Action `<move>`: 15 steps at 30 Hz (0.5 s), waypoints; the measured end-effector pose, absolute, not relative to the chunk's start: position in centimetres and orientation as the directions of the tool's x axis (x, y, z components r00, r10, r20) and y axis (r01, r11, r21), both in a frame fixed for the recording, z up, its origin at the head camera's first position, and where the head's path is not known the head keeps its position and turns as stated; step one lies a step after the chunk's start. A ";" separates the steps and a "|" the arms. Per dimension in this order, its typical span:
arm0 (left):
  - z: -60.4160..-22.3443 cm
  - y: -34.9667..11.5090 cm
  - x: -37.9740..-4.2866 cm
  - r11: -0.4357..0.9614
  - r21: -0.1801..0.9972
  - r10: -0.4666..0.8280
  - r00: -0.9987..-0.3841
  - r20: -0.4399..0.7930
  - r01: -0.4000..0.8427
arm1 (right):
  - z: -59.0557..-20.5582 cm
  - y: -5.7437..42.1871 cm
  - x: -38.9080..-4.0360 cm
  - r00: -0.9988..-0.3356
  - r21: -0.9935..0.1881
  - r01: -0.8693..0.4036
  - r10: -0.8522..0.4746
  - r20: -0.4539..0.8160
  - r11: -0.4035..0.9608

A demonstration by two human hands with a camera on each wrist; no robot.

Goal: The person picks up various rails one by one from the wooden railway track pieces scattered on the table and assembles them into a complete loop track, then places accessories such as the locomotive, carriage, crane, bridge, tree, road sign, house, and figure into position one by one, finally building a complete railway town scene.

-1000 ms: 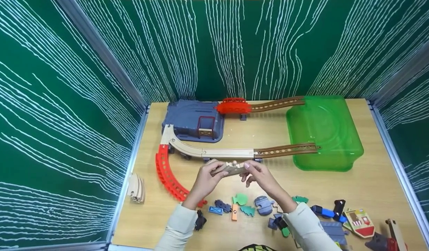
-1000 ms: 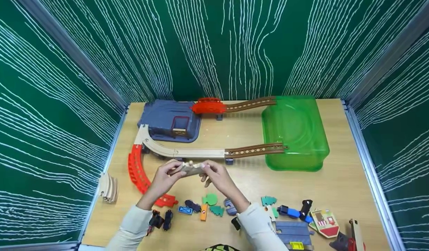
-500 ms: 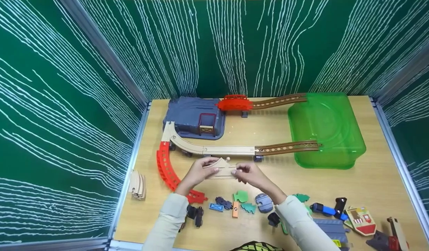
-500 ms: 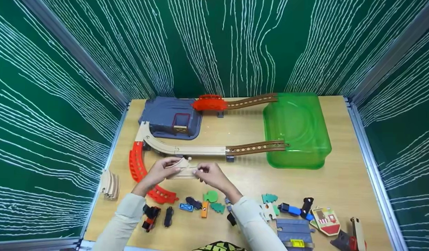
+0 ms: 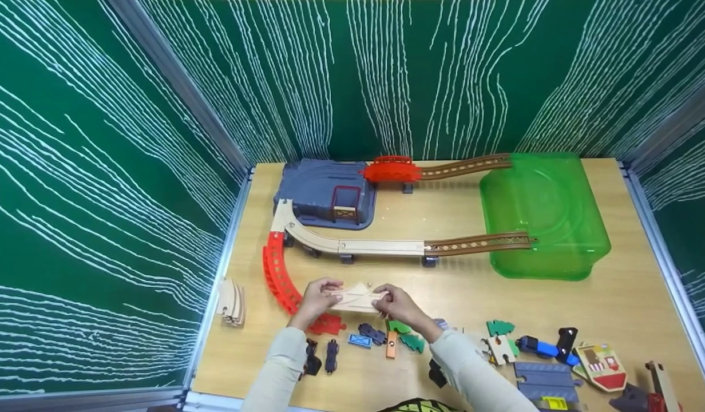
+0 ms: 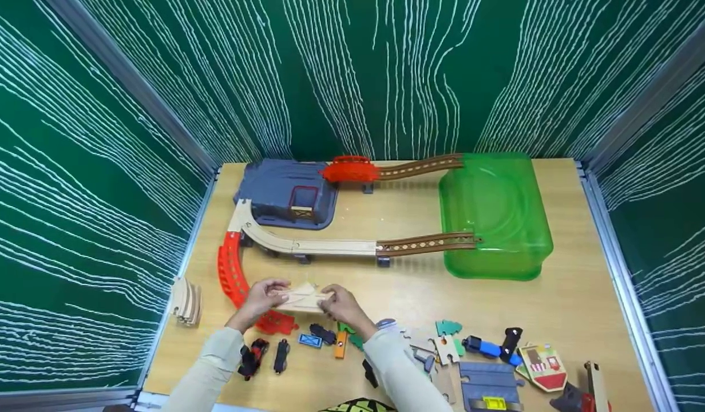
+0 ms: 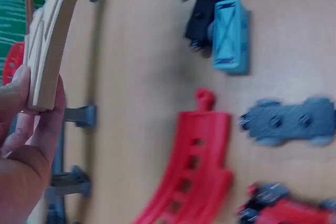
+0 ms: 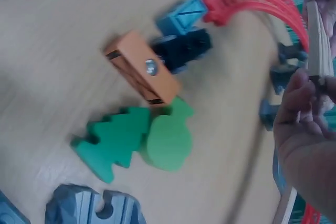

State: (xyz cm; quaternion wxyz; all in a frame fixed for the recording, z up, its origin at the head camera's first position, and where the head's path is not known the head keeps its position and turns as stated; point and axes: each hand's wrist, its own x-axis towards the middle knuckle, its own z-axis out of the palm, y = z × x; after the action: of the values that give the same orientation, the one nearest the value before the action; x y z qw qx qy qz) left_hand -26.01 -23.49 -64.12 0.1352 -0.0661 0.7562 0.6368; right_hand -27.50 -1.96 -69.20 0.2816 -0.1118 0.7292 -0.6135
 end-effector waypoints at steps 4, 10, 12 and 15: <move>-65.6 -22.4 -25.4 0.166 0.942 0.027 -0.953 -0.302 -0.293 | -69.9 -2.0 -27.2 -0.830 -0.895 -0.175 -0.550 -0.090 0.410; -69.7 -21.1 -25.1 0.145 0.956 -0.009 -0.966 -0.257 -0.255 | -70.6 -2.1 -27.3 -0.752 -0.671 -0.503 -0.659 0.028 0.545; -72.2 -21.4 -25.1 0.094 0.981 -0.004 -0.986 -0.169 -0.169 | -70.8 -2.0 -27.5 -0.767 -0.660 -0.496 -0.641 0.027 0.565; -73.3 -21.3 -24.4 0.074 0.987 -0.032 -0.990 -0.139 -0.141 | -71.0 -1.4 -27.8 -0.815 -0.685 -0.440 -0.579 0.032 0.581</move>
State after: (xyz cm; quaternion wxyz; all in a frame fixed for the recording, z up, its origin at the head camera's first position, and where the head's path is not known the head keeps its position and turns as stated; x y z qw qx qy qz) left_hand -24.39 -21.31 -73.30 0.0402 -0.0590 0.7316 0.6779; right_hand -27.76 -1.42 -70.98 0.0980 -0.2883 0.8836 -0.3557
